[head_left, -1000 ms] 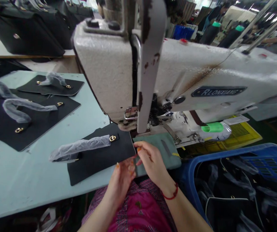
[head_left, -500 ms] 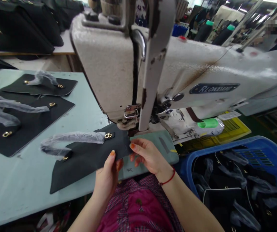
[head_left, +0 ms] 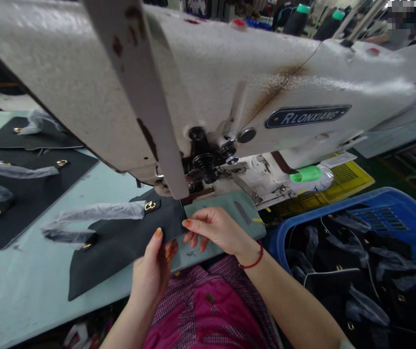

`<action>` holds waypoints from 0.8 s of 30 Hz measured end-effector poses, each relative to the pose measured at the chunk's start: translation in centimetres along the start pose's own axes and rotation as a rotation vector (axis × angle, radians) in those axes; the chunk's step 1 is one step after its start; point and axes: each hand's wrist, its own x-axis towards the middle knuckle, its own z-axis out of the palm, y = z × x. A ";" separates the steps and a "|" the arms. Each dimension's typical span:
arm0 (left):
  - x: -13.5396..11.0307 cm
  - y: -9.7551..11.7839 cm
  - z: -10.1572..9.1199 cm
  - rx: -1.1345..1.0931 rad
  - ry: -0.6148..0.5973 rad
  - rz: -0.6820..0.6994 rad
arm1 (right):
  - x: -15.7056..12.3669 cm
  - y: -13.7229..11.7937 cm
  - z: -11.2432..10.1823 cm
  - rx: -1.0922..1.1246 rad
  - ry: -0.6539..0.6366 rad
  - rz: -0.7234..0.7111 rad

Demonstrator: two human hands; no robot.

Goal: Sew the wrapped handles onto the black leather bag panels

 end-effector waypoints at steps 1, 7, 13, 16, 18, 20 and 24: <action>0.0 0.1 0.1 0.001 -0.001 0.000 | -0.1 -0.2 0.0 -0.034 -0.008 -0.007; -0.1 0.3 0.3 0.008 0.004 0.026 | -0.1 -0.6 0.0 -0.123 -0.021 -0.024; -0.2 0.2 0.5 0.103 -0.105 -0.032 | -0.1 -0.2 -0.1 -0.168 0.006 -0.016; -0.2 -0.1 0.6 0.193 -0.091 -0.066 | -0.3 -0.2 0.0 -0.215 0.030 -0.036; -0.1 -0.2 0.5 0.239 -0.030 -0.094 | -0.4 -0.2 0.2 -0.238 0.055 -0.045; 0.1 -0.2 0.3 0.261 0.001 -0.120 | -0.5 -0.3 0.2 -0.249 0.072 -0.042; 0.3 0.0 0.2 0.237 -0.009 -0.176 | -0.6 -0.2 0.1 -0.201 0.045 -0.018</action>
